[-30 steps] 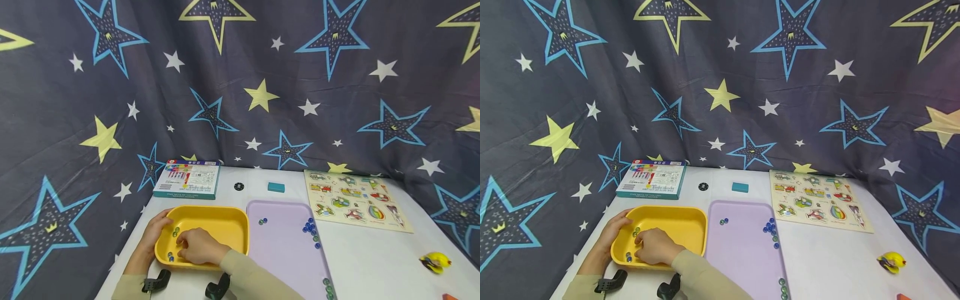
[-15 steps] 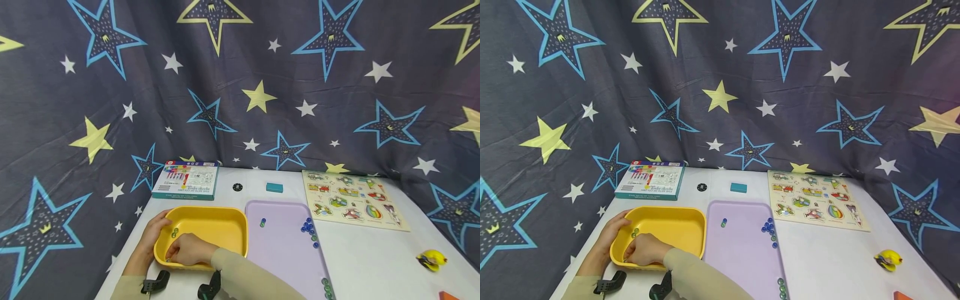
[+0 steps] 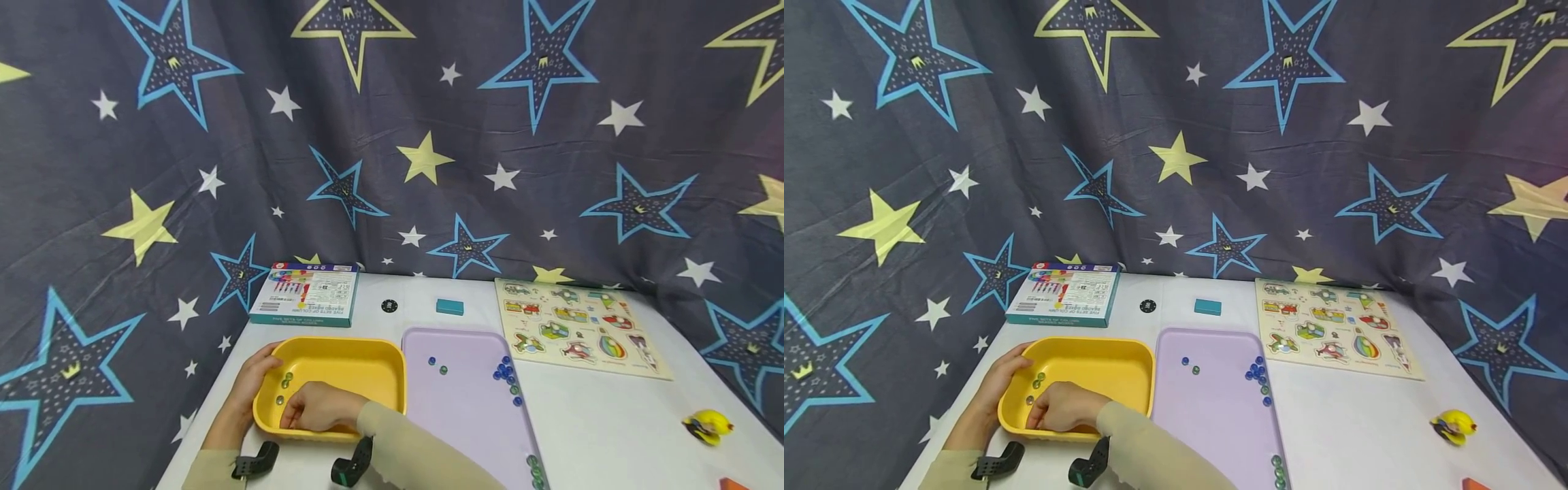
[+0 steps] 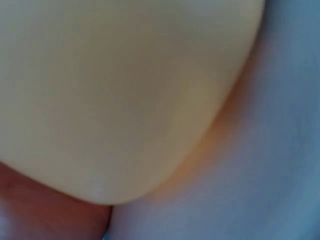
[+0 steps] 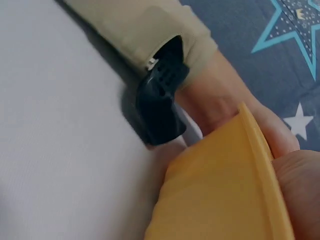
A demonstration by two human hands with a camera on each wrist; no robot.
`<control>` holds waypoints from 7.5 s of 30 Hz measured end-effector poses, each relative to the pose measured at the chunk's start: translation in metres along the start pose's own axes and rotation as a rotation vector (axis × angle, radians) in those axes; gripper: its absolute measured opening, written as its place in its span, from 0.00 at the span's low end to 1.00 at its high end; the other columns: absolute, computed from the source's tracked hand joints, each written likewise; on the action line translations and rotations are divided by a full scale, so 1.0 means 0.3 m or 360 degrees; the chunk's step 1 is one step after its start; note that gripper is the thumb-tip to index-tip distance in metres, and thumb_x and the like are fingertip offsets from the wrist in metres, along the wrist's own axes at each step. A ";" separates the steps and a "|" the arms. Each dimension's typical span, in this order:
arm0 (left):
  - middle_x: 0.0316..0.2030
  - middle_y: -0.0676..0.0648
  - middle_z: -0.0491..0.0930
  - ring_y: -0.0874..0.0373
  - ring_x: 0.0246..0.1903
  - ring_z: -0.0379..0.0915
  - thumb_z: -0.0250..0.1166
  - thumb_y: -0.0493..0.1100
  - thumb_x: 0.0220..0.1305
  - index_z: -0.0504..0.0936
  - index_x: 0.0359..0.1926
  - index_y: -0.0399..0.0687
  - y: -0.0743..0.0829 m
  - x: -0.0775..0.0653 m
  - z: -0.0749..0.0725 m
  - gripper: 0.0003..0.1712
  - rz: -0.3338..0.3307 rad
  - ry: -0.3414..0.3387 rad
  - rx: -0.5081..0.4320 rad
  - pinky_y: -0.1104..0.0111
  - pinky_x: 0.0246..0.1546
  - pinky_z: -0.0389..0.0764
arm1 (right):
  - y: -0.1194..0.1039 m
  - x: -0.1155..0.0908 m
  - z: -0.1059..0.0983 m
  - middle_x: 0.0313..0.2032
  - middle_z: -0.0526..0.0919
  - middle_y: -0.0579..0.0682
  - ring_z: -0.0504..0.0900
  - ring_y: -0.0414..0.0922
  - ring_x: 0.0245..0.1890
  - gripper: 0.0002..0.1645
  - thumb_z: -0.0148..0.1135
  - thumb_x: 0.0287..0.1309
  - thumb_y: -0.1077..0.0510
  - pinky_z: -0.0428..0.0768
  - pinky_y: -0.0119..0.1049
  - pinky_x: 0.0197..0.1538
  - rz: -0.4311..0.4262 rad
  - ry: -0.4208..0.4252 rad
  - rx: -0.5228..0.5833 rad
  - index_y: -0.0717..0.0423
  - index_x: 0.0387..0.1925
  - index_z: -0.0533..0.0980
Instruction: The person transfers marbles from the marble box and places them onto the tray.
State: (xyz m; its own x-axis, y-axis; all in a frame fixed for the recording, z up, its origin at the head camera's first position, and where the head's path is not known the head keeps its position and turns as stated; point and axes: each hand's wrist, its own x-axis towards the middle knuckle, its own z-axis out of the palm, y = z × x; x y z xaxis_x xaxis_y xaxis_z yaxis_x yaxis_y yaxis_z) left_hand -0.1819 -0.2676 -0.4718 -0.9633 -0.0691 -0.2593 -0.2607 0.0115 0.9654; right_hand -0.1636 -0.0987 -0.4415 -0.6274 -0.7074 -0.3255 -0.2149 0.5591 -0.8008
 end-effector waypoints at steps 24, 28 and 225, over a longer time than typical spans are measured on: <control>0.55 0.48 0.69 0.51 0.52 0.63 0.48 0.41 0.57 0.69 0.58 0.51 -0.010 0.015 -0.009 0.25 0.0004 0.0007 0.0033 0.65 0.53 0.66 | 0.149 -0.352 -0.293 0.29 0.78 0.50 0.76 0.48 0.26 0.08 0.56 0.57 0.62 0.78 0.41 0.29 -0.0454 0.1099 0.0465 0.55 0.39 0.75; 0.55 0.48 0.69 0.51 0.52 0.63 0.48 0.41 0.57 0.69 0.58 0.51 -0.006 0.010 -0.006 0.25 -0.0014 0.0027 0.0022 0.65 0.54 0.66 | 0.233 -0.377 -0.344 0.27 0.78 0.51 0.75 0.50 0.24 0.09 0.54 0.57 0.63 0.77 0.39 0.25 -0.0279 0.1389 0.0461 0.55 0.39 0.76; 0.56 0.47 0.69 0.50 0.52 0.65 0.48 0.40 0.58 0.68 0.58 0.51 -0.013 0.001 -0.001 0.25 -0.0032 0.0030 -0.0010 0.65 0.51 0.69 | 0.410 -0.358 -0.317 0.26 0.79 0.46 0.74 0.41 0.17 0.10 0.62 0.49 0.61 0.75 0.32 0.20 -0.0094 0.1683 0.0351 0.55 0.37 0.77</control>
State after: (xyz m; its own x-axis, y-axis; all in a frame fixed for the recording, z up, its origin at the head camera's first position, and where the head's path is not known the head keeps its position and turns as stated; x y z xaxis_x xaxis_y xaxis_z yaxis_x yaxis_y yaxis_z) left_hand -0.1810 -0.2679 -0.4755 -0.9565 -0.0878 -0.2783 -0.2797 0.0037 0.9601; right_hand -0.1938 0.0871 -0.4572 -0.9711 0.0600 0.2310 -0.1930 0.3716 -0.9081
